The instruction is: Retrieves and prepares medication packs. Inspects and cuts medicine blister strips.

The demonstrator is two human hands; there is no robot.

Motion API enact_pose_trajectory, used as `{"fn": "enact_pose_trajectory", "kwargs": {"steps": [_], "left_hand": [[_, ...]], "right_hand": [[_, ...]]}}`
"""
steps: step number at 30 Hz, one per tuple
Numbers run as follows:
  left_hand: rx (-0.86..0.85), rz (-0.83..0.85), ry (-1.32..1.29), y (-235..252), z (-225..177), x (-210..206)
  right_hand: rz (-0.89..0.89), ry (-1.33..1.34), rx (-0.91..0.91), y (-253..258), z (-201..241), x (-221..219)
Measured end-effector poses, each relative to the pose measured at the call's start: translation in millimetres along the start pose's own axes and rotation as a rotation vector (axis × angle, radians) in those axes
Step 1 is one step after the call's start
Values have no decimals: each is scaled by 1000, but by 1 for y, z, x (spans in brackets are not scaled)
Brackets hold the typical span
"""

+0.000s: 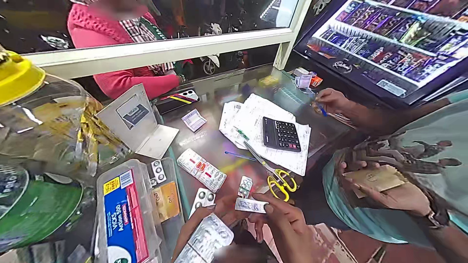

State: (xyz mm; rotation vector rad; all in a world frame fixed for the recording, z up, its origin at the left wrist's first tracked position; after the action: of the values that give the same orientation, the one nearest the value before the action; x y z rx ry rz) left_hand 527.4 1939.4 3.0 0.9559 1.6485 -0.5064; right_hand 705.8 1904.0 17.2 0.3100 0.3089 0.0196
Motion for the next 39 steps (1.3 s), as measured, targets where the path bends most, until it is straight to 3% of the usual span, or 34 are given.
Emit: {"fn": "enact_pose_trajectory", "kwargs": {"steps": [39], "left_hand": [[33, -27, -76, 3, 11, 11]], "right_hand": [[-102, -93, -18, 1, 1, -2]]}}
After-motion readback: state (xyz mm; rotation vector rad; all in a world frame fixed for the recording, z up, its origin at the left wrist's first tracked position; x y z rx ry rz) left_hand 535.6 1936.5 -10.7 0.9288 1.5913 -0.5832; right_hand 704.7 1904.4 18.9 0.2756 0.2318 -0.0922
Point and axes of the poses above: each hand's wrist, its own y-axis towards the middle knuckle, its own x-axis out of the back of the hand, z = x × y, the point moved 3 cm from there along y, towards the middle knuckle, and after that the axes turned 3 degrees about -y, right-handed, at the moved point
